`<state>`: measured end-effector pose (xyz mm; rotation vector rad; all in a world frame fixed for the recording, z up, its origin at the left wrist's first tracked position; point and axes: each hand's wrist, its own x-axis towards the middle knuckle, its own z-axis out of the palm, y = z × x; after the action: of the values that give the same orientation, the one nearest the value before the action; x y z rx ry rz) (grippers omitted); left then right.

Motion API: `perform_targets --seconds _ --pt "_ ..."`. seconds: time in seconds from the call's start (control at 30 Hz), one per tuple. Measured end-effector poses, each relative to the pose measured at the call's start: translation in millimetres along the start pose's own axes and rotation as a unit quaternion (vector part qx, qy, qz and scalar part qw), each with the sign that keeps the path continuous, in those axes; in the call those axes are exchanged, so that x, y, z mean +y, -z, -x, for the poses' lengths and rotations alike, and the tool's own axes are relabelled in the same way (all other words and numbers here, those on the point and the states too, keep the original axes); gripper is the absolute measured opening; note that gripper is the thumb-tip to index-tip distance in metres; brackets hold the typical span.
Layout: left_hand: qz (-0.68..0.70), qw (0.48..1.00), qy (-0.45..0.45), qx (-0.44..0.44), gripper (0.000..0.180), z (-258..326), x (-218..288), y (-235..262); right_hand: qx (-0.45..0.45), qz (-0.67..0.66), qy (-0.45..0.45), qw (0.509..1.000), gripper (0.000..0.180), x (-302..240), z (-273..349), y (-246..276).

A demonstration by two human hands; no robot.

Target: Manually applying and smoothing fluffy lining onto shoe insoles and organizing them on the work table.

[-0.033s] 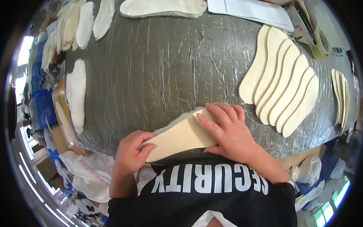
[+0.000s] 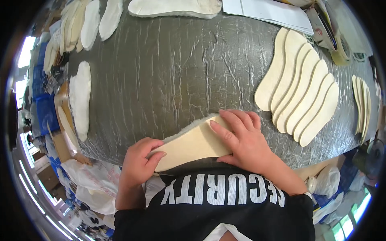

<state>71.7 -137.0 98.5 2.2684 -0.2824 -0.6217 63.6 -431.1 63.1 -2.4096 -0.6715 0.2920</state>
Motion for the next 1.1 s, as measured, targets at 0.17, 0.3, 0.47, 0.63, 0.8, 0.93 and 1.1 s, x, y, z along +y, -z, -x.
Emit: perform_targets --seconds 0.17,0.3,0.47,0.63,0.8,0.93,1.1 --pt "-0.004 0.999 0.027 0.02 0.02 -2.9 -4.1 -7.8 -0.02 0.02 -0.004 1.0 0.095 -0.8 -2.0 1.6" --pt "-0.014 0.999 0.043 0.027 0.018 -5.4 -6.2 -11.4 -0.023 0.035 -0.008 0.999 0.093 -1.1 -2.4 2.3" --pt "-0.023 0.998 0.049 0.026 0.017 -10.5 -9.0 -14.0 -0.037 0.049 -0.017 0.998 0.092 -1.2 -3.6 3.5" --pt "-0.026 0.997 0.066 0.024 0.017 -9.3 -7.7 -12.4 -0.059 0.08 -0.02 0.995 0.088 -12.6 -13.3 9.5" --pt "-0.031 0.997 0.022 0.064 0.019 -10.5 -7.6 -16.1 -0.066 -0.088 0.173 0.979 0.083 -31.1 -52.8 -11.8" --pt "0.003 0.996 0.016 0.09 0.015 -6.5 -9.0 -15.2 -0.07 -0.091 0.236 0.965 0.084 -44.2 -68.5 -45.6" --pt "0.32 0.927 0.109 0.161 0.007 13.1 -43.6 -10.1 -0.024 -0.102 0.2 0.974 0.081 -45.1 -66.1 -49.5"
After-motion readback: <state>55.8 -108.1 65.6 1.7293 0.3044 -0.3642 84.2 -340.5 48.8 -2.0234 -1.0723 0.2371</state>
